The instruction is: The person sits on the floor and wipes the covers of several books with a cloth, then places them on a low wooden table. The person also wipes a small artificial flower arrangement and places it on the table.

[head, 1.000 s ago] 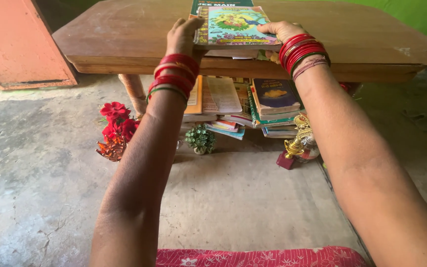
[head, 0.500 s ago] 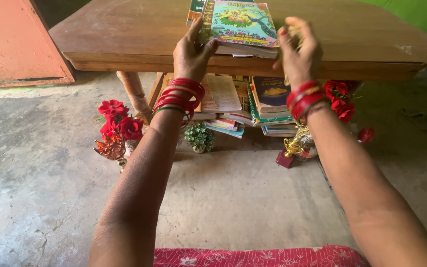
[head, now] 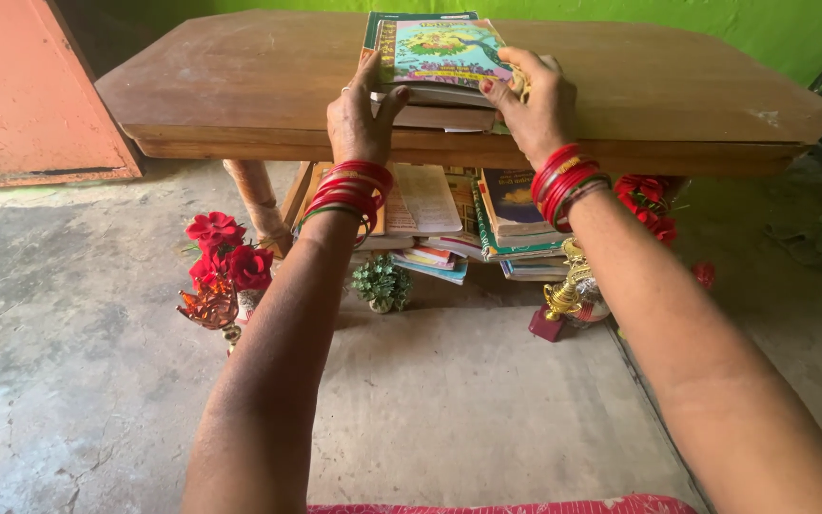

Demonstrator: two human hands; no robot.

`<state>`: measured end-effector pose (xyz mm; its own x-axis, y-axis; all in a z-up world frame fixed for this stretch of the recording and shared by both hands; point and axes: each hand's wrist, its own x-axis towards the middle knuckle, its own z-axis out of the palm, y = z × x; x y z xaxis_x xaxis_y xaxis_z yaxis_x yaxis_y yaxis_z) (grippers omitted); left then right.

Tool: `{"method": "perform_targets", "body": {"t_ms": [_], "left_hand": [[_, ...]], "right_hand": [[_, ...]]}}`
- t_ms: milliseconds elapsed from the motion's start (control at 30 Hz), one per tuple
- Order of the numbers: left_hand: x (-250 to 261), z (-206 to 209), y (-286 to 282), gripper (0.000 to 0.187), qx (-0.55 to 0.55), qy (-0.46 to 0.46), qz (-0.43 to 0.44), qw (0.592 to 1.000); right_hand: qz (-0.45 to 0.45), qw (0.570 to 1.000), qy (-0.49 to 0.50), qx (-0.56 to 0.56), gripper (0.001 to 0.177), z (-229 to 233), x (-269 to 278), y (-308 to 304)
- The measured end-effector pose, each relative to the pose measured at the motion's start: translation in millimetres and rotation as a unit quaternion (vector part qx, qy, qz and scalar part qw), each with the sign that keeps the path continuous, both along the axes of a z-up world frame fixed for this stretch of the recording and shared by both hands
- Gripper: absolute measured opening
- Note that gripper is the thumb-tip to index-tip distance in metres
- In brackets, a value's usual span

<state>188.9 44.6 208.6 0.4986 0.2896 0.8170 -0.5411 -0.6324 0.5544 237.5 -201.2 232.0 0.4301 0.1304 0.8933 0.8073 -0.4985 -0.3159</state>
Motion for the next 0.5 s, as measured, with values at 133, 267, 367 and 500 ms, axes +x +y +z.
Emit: {"method": "perform_targets", "body": {"t_ms": [133, 267, 367, 500], "left_hand": [[9, 5, 5, 0.055, 0.052, 0.026, 0.073, 0.996], [24, 11, 13, 0.048, 0.094, -0.010, 0.111, 0.989], [31, 9, 26, 0.052, 0.090, -0.026, 0.045, 0.995], [39, 8, 35, 0.031, 0.142, -0.094, -0.029, 0.985]], "right_hand": [[-0.035, 0.995, -0.065, -0.063, 0.037, 10, 28, 7], [-0.103, 0.985, -0.072, -0.121, 0.033, 22, 32, 12], [-0.095, 0.977, -0.110, -0.154, 0.045, 27, 17, 13], [-0.096, 0.952, -0.111, -0.268, 0.051, 32, -2, 12]]}}
